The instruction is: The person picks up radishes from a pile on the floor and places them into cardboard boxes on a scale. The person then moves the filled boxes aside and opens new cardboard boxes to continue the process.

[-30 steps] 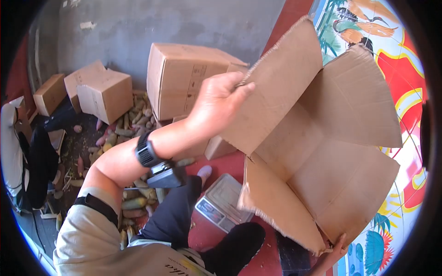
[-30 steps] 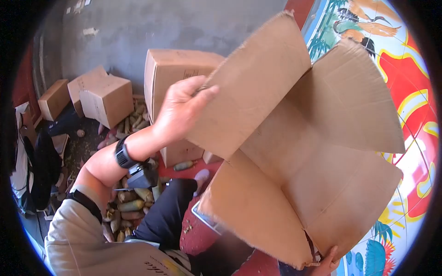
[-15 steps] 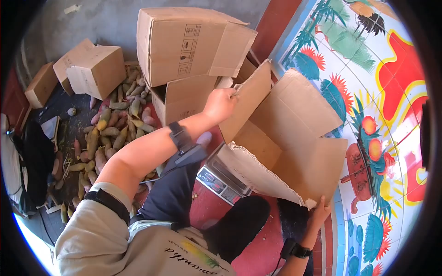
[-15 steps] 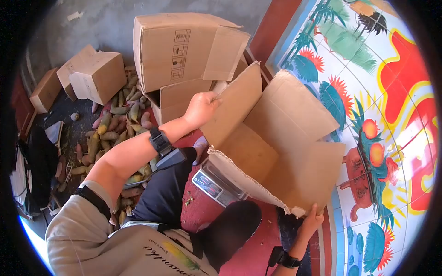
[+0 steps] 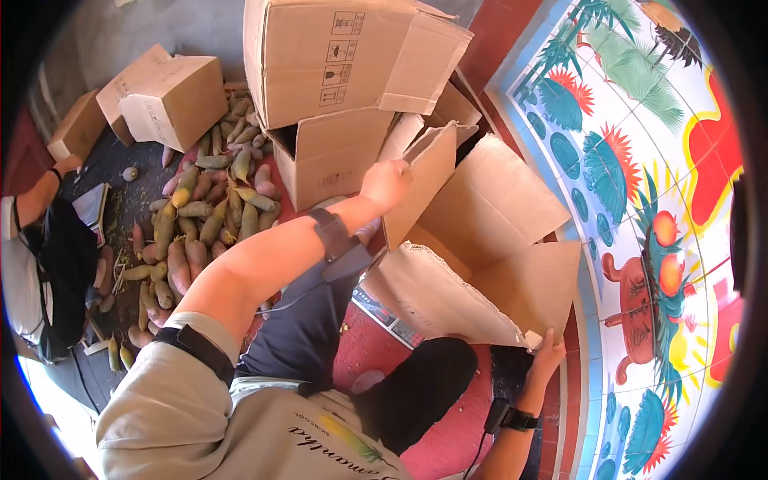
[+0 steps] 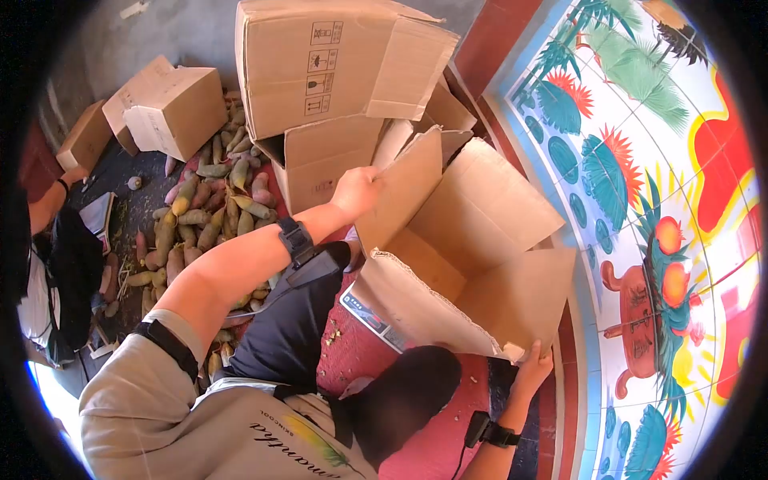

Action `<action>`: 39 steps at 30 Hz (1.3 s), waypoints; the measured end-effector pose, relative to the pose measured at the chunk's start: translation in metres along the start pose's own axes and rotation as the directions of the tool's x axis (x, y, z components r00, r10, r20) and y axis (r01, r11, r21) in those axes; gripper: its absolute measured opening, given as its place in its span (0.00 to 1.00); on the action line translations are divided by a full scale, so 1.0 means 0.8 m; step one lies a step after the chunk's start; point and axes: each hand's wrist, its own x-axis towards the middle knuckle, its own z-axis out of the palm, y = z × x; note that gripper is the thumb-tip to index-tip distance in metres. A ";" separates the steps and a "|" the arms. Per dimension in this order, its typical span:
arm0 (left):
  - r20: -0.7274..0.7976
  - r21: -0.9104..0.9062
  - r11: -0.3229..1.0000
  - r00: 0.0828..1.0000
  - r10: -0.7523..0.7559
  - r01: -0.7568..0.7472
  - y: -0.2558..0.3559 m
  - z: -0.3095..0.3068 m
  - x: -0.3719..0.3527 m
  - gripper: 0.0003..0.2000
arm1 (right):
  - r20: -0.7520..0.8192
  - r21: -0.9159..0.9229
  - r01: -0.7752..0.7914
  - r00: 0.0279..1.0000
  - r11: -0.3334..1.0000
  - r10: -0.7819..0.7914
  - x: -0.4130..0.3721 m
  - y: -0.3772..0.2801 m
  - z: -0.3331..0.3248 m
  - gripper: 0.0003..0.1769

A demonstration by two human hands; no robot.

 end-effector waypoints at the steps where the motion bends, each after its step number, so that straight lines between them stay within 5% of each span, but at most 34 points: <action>1: -0.009 0.020 0.999 1.000 0.027 -0.027 -0.002 0.002 0.001 0.11 | -0.002 -0.016 -0.014 1.000 1.000 0.014 0.002 0.003 -0.001 0.15; 5: 0.036 0.007 1.000 0.999 0.026 -0.027 0.004 0.005 0.008 0.11 | 0.070 -0.047 -0.166 0.983 0.985 0.169 -0.003 -0.032 0.003 0.15; 12: 0.089 -0.073 0.997 0.996 0.033 -0.026 0.006 0.009 0.007 0.16 | 0.034 0.083 -0.108 0.994 0.991 0.105 0.001 -0.023 0.018 0.17; 21: 0.201 -0.224 0.956 0.950 0.238 -0.191 -0.026 -0.017 -0.068 0.20 | 0.081 0.143 -0.184 0.982 0.973 0.173 -0.024 0.009 0.013 0.21; 23: 0.325 -0.361 0.927 0.945 0.028 0.097 -0.041 -0.039 -0.096 0.18 | 0.122 0.157 -0.171 0.981 0.973 0.153 -0.045 0.005 0.016 0.21; 24: 0.323 -0.353 0.930 0.946 0.018 0.103 -0.055 -0.050 -0.108 0.18 | 0.133 0.158 -0.178 0.979 0.971 0.158 -0.052 0.014 0.016 0.21; 30: 0.334 0.161 0.987 0.941 -0.064 0.010 -0.214 -0.138 -0.215 0.14 | 0.282 -0.065 -0.023 0.958 0.998 0.040 -0.101 0.051 0.039 0.15; 32: 0.501 0.494 0.866 0.839 -0.213 -0.076 -0.250 -0.176 -0.266 0.13 | 0.308 0.026 -0.089 0.948 0.996 0.077 -0.113 0.048 0.058 0.12; 34: 0.481 0.627 0.779 0.791 -0.379 -0.007 -0.294 -0.208 -0.322 0.13 | 0.356 -0.110 0.229 0.918 0.967 -0.176 -0.121 0.034 0.071 0.11; 39: 0.280 0.838 0.499 0.612 -0.740 0.220 -0.382 -0.264 -0.473 0.13 | 0.506 -0.197 0.499 0.789 0.844 -0.348 -0.133 0.032 0.093 0.09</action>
